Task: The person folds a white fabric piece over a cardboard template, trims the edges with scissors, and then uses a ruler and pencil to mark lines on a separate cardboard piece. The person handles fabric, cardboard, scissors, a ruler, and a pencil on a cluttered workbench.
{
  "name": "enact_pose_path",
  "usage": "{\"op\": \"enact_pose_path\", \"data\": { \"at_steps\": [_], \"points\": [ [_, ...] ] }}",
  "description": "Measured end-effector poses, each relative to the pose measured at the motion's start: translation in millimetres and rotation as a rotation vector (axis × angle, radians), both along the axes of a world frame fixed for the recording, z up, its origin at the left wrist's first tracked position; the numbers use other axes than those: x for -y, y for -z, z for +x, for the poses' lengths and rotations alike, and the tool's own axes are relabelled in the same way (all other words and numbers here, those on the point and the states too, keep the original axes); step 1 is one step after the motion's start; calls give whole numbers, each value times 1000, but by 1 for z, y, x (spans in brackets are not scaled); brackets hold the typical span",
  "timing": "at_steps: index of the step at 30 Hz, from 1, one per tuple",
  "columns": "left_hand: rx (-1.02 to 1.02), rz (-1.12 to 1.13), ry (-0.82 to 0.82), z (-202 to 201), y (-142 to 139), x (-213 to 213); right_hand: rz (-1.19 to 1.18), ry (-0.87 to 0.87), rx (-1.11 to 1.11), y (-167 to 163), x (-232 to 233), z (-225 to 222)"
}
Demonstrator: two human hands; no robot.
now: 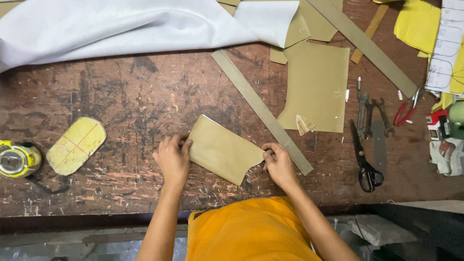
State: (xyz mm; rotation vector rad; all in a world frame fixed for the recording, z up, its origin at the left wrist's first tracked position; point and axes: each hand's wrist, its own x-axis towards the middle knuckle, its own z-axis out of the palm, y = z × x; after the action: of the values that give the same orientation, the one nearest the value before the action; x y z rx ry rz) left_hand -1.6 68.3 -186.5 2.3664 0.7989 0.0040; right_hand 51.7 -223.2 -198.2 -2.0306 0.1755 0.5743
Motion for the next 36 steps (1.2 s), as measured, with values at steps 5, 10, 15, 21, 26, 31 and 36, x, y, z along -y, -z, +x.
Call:
{"op": "enact_pose_path", "data": {
  "at_steps": [5, 10, 15, 21, 26, 31, 36],
  "points": [
    [327, 198, 378, 19, 0, 17, -2, -30, 33, 1, 22, -9],
    [61, 103, 814, 67, -1, -15, -153, -90, 113, -8, 14, -10],
    [-60, -11, 844, 75, -6, -32, -200, -59, 99, -11, 2, -7],
    [-68, -332, 668, 51, 3, -46, -153, -36, 38, -2, -6, -14],
    [114, -47, 704, 50, 11, -36, -112, -13, 58, 2, -9, -7],
    [57, 32, 660, 50, 15, -22, -120, 23, 75, 2, -5, 1],
    [4, 36, 640, 42, 19, -25, -205, -46, 132, 2, 2, 6]
  ]
}}
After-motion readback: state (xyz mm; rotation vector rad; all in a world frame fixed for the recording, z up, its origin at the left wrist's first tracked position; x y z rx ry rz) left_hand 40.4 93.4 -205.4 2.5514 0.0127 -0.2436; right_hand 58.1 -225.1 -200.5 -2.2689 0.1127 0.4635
